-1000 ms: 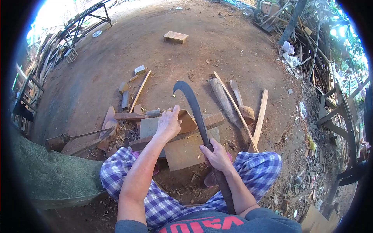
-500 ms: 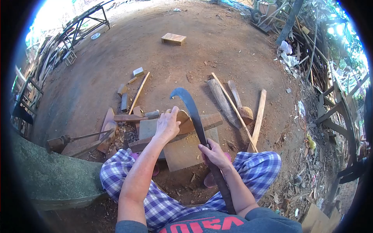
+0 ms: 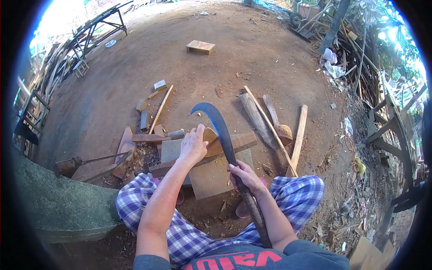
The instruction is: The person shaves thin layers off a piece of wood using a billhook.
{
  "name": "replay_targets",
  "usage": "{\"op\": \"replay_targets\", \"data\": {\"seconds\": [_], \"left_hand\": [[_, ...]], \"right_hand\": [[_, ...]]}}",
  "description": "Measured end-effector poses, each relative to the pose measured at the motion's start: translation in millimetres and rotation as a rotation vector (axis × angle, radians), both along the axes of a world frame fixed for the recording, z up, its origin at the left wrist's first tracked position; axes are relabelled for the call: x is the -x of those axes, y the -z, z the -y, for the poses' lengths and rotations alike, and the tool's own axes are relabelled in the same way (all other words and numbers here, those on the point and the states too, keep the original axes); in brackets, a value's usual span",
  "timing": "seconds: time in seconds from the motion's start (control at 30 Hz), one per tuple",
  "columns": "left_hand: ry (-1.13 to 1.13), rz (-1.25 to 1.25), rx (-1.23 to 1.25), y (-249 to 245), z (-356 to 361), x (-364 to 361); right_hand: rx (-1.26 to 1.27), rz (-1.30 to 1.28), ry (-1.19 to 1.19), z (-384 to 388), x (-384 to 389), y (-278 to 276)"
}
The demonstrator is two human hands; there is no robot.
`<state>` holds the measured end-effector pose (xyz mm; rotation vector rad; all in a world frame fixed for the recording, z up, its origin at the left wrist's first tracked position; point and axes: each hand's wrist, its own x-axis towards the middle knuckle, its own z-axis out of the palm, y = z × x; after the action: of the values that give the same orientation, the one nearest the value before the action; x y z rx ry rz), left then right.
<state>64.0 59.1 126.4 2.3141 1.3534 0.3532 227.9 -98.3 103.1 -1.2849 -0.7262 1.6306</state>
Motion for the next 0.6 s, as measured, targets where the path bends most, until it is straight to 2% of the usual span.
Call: {"op": "replay_targets", "data": {"seconds": [0.6], "left_hand": [[-0.028,0.023,0.004,6.1,-0.8,4.3]], "right_hand": [[0.008,-0.041,0.003,-3.5,1.1,2.8]]}}
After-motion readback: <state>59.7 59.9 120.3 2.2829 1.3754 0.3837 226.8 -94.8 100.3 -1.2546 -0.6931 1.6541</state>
